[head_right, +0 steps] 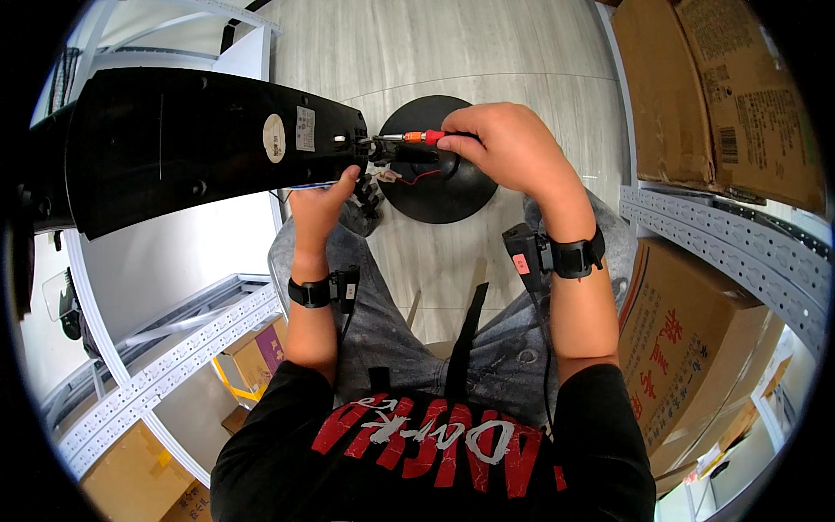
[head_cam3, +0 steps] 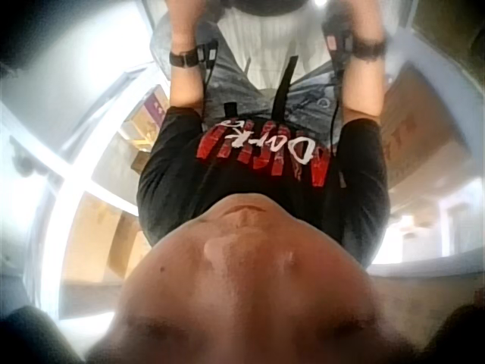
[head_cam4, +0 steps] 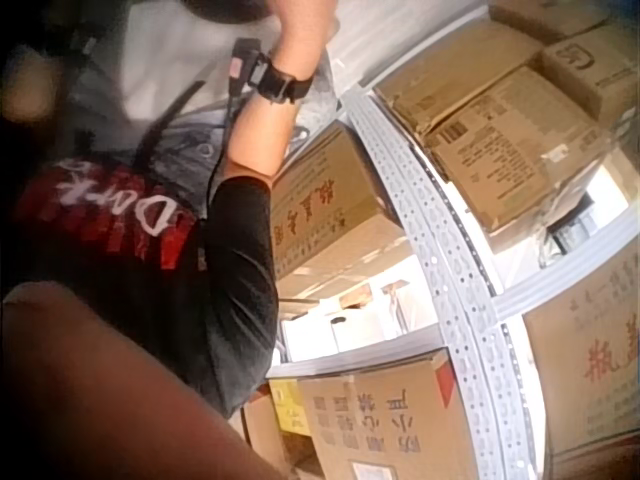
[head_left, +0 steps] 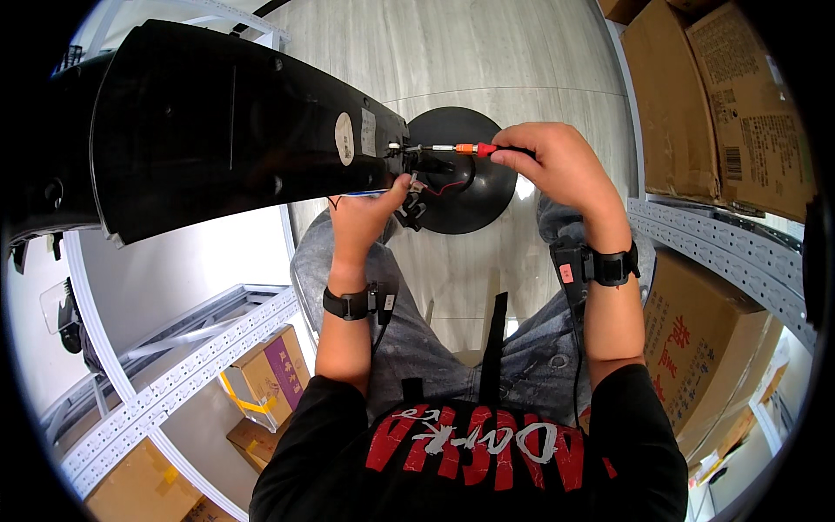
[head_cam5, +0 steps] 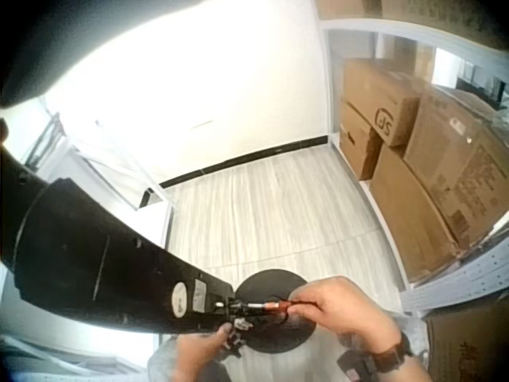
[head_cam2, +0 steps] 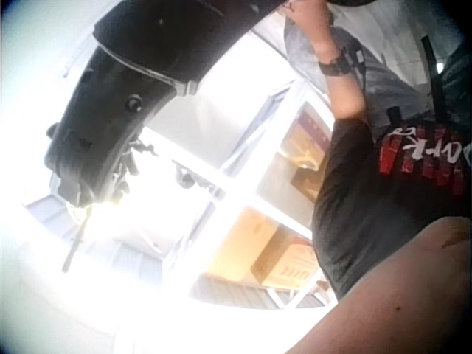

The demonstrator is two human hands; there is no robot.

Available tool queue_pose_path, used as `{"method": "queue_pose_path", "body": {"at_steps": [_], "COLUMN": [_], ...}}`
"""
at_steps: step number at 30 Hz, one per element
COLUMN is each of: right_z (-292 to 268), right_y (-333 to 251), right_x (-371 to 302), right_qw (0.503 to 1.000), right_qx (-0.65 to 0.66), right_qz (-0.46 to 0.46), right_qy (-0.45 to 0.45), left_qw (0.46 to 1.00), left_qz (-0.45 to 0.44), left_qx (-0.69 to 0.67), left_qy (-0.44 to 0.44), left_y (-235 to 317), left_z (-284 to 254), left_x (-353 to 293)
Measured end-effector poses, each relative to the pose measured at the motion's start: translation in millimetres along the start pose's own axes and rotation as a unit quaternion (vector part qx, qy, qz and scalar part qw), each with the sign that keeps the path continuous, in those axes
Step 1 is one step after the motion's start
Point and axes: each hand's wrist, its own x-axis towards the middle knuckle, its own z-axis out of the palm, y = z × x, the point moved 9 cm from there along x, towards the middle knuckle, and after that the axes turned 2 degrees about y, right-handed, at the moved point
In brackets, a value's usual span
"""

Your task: The person disassembles a black electronic device, cleans a cylindrical component with a cloth, and uses a screwdriver to adjust internal wiring. They handle the device parts and tools on a white table in a storage room.

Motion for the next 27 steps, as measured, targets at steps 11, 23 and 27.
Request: {"method": "queue_pose_path", "body": {"at_steps": [11, 23, 27], "right_z": [1, 5, 4], "right_y": [-9, -6, -9], "right_x": [-1, -1, -2], "right_qw": [0.999, 1.0, 0.997], "right_qx": [0.032, -0.021, 0.04], "right_qz": [0.019, -0.004, 0.044], "right_qy": [-0.024, -0.012, -0.041], "left_qw": [0.999, 0.999, 1.0], "left_qz": [0.027, 0.024, 0.018], "left_qx": [-0.006, -0.014, 0.002], "left_qy": [0.019, 0.026, 0.022], "left_y": [8, 1, 1], "left_z": [-3, -2, -2], "left_x": [0, 0, -1]}}
